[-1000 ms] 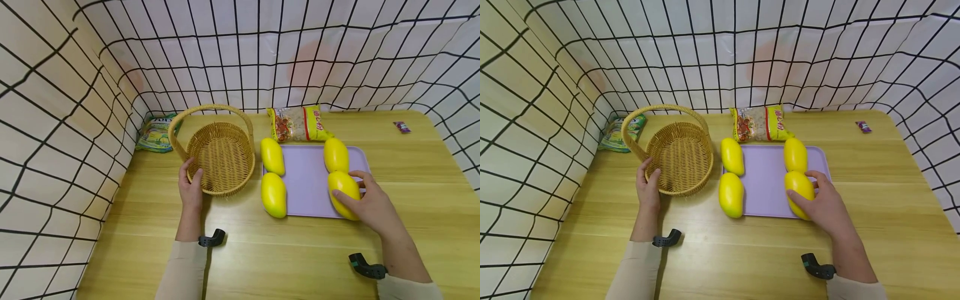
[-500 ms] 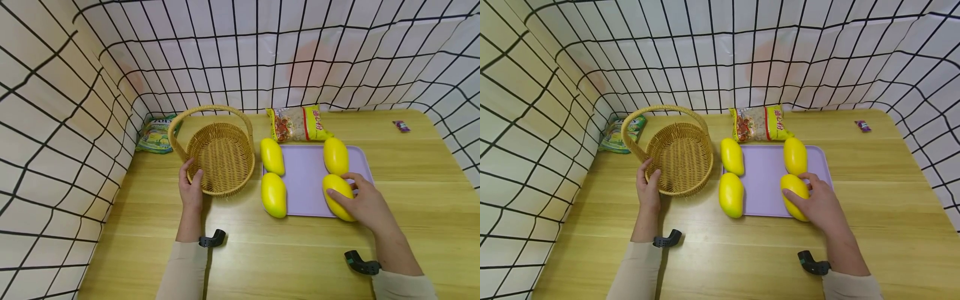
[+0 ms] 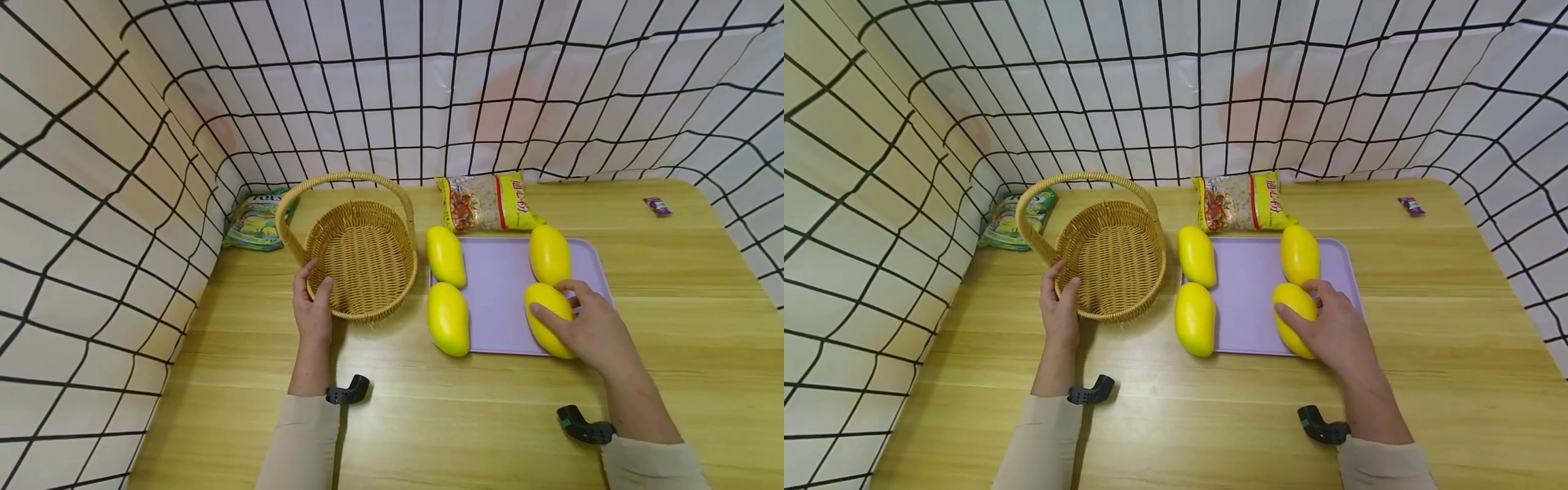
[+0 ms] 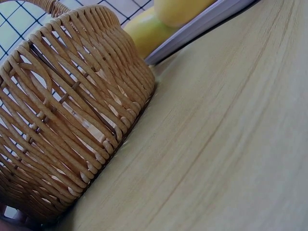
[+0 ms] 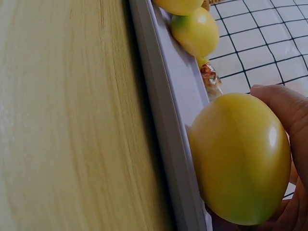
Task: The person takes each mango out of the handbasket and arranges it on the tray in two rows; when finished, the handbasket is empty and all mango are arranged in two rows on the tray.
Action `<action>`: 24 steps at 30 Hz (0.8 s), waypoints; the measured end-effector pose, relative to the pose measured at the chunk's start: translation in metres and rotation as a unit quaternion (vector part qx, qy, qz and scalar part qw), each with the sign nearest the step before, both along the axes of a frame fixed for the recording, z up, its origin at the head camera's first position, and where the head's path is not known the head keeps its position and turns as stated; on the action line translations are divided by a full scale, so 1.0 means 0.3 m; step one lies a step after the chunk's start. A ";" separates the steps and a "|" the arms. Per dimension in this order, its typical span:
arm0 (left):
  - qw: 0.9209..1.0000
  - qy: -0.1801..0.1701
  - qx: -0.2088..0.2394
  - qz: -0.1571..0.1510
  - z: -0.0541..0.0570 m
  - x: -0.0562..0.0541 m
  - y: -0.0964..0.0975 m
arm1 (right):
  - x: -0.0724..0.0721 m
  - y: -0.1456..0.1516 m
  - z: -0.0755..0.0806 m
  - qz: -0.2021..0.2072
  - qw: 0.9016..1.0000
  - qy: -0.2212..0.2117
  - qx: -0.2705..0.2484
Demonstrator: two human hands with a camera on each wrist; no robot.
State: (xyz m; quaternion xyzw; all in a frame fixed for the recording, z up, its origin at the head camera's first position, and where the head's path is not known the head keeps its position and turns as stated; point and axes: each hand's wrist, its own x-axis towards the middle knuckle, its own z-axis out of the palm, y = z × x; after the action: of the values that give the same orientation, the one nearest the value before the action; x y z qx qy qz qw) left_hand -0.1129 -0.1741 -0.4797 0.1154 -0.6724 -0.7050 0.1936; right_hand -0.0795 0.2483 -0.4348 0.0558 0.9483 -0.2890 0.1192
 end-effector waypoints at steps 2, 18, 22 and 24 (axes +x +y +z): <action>1.000 -0.002 0.000 0.000 0.000 0.001 0.001 | 0.000 -0.001 -0.001 -0.002 1.000 0.001 0.001; 1.000 -0.014 -0.005 0.006 0.000 0.006 -0.008 | -0.002 -0.003 -0.013 -0.014 1.000 -0.013 -0.013; 1.000 -0.014 -0.008 0.008 0.000 0.009 -0.010 | -0.002 0.003 -0.008 -0.011 0.999 -0.019 -0.023; 1.000 -0.014 -0.009 0.010 -0.001 0.011 -0.013 | -0.001 0.008 0.000 -0.011 0.999 -0.019 -0.034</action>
State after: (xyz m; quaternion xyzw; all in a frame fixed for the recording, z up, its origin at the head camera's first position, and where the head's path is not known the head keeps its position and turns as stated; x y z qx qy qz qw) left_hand -0.1097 -0.1779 -0.4799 0.1298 -0.6799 -0.6956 0.1923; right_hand -0.0797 0.2507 -0.4349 0.0679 0.9349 -0.3208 0.1354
